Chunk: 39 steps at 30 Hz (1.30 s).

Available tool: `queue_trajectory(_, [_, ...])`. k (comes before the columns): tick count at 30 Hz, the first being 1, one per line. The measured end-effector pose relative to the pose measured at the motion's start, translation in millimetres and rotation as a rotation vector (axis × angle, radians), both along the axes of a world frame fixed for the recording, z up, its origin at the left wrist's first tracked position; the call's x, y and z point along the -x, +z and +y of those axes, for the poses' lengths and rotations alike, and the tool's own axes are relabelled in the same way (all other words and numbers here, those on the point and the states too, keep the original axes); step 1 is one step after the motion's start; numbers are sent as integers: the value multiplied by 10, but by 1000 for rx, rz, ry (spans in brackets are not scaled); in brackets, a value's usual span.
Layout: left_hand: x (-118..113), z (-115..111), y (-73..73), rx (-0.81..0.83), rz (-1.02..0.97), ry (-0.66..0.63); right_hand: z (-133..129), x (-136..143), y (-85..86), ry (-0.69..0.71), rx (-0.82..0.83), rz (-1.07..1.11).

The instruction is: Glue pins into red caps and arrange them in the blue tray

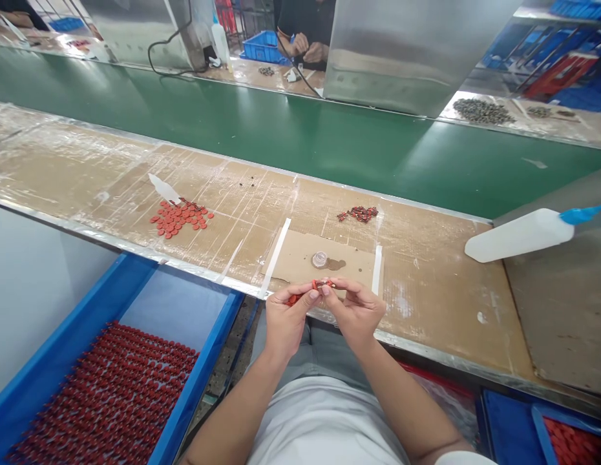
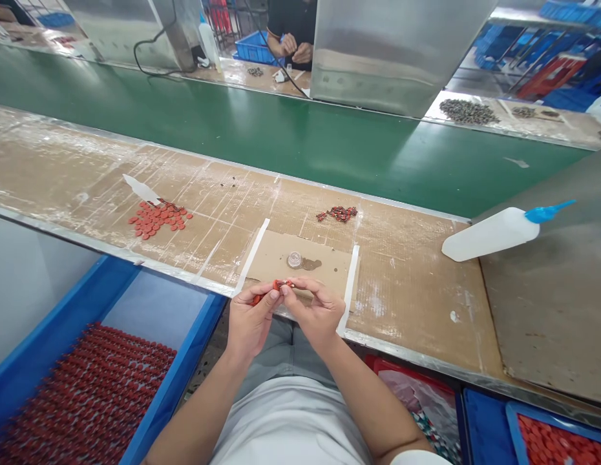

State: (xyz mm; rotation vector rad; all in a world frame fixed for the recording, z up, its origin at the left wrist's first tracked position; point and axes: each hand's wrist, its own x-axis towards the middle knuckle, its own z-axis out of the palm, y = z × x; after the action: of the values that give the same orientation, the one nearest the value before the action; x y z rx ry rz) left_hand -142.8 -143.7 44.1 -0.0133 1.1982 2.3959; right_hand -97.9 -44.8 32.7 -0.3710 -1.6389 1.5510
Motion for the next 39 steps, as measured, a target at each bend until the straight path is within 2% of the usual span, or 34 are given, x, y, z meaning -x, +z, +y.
queue_trajectory(8, [14, -26, -9, 33, 97, -6, 27, 26, 26, -46, -48, -40])
queue_trajectory(17, [44, -73, 2, 63, 135, 15, 90, 53, 143, 52, -168, -1])
queue_trajectory(21, [53, -64, 12, 59, 104, 27, 80, 65, 206, 91, -147, -31])
queue_trajectory(25, [45, -75, 48, 74, 90, 19, 65, 76, 229, 56, -116, -68])
queue_trajectory(29, [38, -105, 74, 82, 109, -9, 58, 74, 244, 32, -159, -53])
queue_trajectory(34, [52, -127, 60, 86, 76, 19, 52, 87, 283, 77, -193, -38])
queue_trajectory(39, [71, -147, 37, 49, 37, 9, 79, 129, 358, 149, -120, -159])
